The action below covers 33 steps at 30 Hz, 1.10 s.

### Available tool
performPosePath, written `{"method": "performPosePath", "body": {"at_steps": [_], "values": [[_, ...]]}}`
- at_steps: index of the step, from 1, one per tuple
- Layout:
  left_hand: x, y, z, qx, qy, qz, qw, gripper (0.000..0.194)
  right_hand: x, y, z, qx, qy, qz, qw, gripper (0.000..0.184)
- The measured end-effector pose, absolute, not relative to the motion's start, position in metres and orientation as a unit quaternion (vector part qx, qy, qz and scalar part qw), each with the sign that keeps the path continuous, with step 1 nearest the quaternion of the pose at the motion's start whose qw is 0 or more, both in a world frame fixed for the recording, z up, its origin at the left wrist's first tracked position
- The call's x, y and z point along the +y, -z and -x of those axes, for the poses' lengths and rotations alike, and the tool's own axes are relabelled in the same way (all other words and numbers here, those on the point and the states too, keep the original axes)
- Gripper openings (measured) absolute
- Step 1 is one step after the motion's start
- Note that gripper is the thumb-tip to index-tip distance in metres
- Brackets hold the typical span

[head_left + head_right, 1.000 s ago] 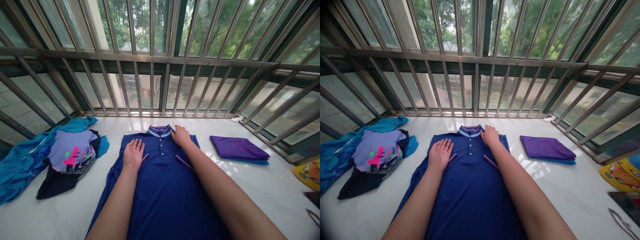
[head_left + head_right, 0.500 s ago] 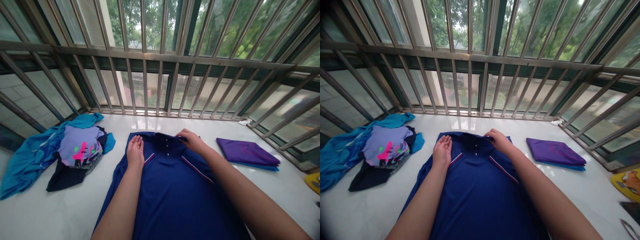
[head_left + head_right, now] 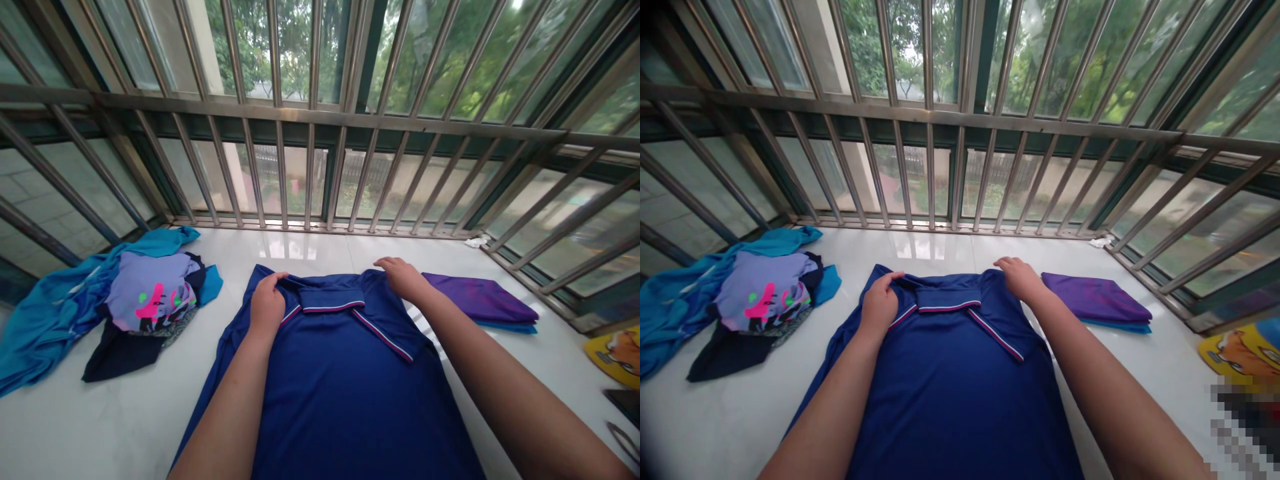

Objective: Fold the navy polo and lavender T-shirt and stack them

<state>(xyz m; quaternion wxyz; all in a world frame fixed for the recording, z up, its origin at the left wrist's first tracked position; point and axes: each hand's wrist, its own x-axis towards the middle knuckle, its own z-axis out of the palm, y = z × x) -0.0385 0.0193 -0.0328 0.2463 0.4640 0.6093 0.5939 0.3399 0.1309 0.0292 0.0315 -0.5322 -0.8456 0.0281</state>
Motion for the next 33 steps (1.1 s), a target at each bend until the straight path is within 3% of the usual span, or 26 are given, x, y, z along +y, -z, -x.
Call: {"method": "performPosePath", "body": {"at_steps": [6, 11, 14, 19, 25, 29, 31, 33], "values": [[0.055, 0.035, 0.073, 0.628, -0.474, -0.582, 0.207, 0.032, 0.166, -0.023, -0.352, -0.827, -0.076, 0.556, -0.028, 0.055], [0.104, 0.005, 0.123, 0.637, -0.298, -0.682, 0.2, 0.026, 0.181, -0.022, -0.355, -0.825, -0.091, 0.555, -0.05, 0.042], [0.121, -0.014, 0.143, 0.633, -0.169, -0.731, 0.189, 0.028, 0.187, -0.021, -0.358, -0.823, -0.09, 0.558, -0.049, 0.029], [0.13, -0.035, 0.155, 0.642, -0.032, -0.76, 0.1, 0.013, 0.188, -0.022, -0.362, -0.805, -0.052, 0.592, -0.004, 0.013], [0.111, -0.067, 0.157, 0.664, -0.035, -0.747, -0.03, 0.035, 0.165, -0.043, -0.367, -0.774, 0.022, 0.623, 0.113, 0.025], [0.041, -0.058, 0.168, 0.609, -0.102, -0.779, -0.109, 0.029, 0.101, -0.046, -0.392, -0.808, 0.073, 0.549, 0.201, 0.022], [-0.009, -0.037, 0.181, 0.547, -0.121, -0.821, -0.111, 0.026, 0.055, -0.035, -0.41, -0.855, 0.094, 0.468, 0.205, 0.021], [-0.057, -0.01, 0.193, 0.503, -0.119, -0.852, -0.088, 0.031, 0.009, -0.019, -0.425, -0.898, 0.088, 0.402, 0.155, 0.023]]}}
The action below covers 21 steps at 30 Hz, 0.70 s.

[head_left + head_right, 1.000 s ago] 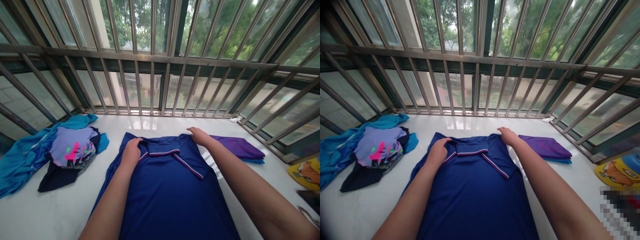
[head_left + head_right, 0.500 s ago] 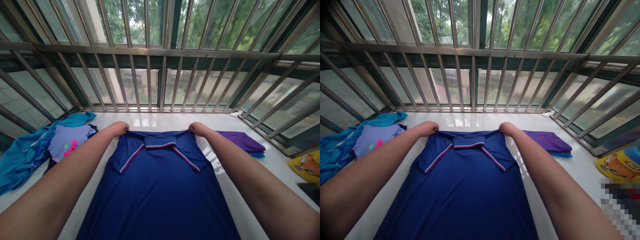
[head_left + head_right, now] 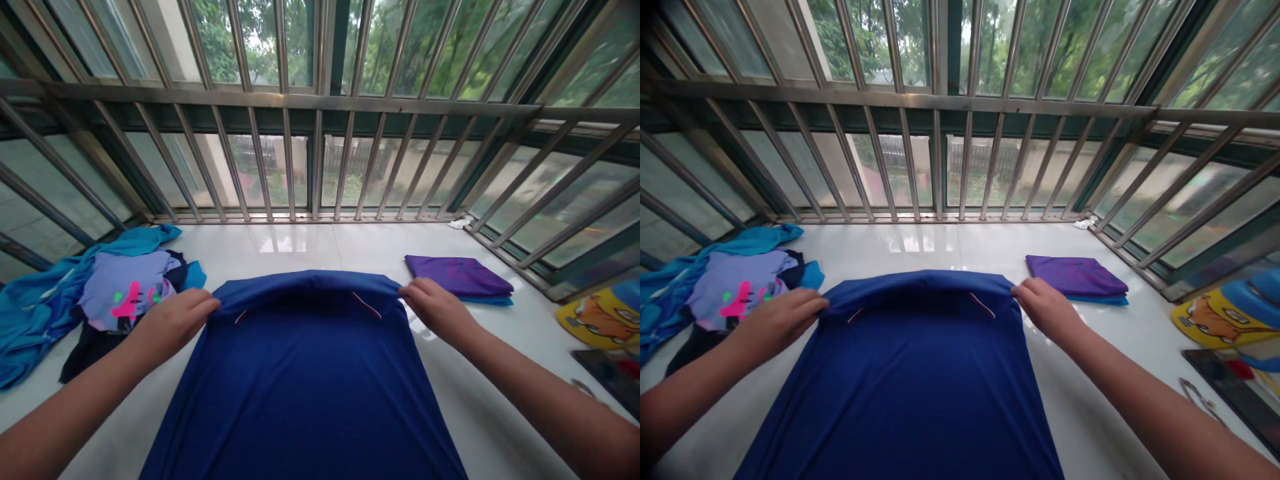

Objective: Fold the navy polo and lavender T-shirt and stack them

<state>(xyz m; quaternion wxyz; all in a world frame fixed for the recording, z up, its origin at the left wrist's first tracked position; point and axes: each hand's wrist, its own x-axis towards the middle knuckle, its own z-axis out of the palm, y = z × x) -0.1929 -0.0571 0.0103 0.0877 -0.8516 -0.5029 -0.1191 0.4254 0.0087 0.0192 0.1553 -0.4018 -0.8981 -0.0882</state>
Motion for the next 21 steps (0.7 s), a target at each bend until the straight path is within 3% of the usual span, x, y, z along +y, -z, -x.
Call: {"method": "performPosePath", "body": {"at_steps": [4, 7, 10, 13, 16, 21], "values": [[-0.117, 0.024, 0.205, -0.503, 0.099, 0.858, 0.022, 0.04, -0.052, 0.002, -0.443, -0.927, 0.023, 0.368, 0.067, 0.036], [-0.121, 0.013, 0.2, -0.519, 0.098, 0.849, -0.023, 0.038, -0.059, -0.008, -0.441, -0.916, -0.017, 0.398, 0.044, 0.035], [-0.099, -0.01, 0.179, -0.543, 0.113, 0.832, -0.031, 0.034, -0.042, -0.028, -0.422, -0.901, -0.009, 0.429, 0.059, 0.024], [-0.066, -0.017, 0.147, -0.546, 0.149, 0.824, -0.026, 0.046, -0.016, -0.033, -0.388, -0.886, 0.02, 0.447, 0.122, 0.036], [-0.04, 0.003, 0.121, -0.541, 0.122, 0.831, -0.04, 0.062, 0.006, -0.014, -0.357, -0.885, 0.011, 0.448, 0.127, 0.047], [-0.036, 0.051, 0.123, -0.633, 0.067, 0.771, -0.019, 0.074, 0.019, 0.028, -0.347, -0.855, -0.046, 0.515, 0.043, 0.06]]}}
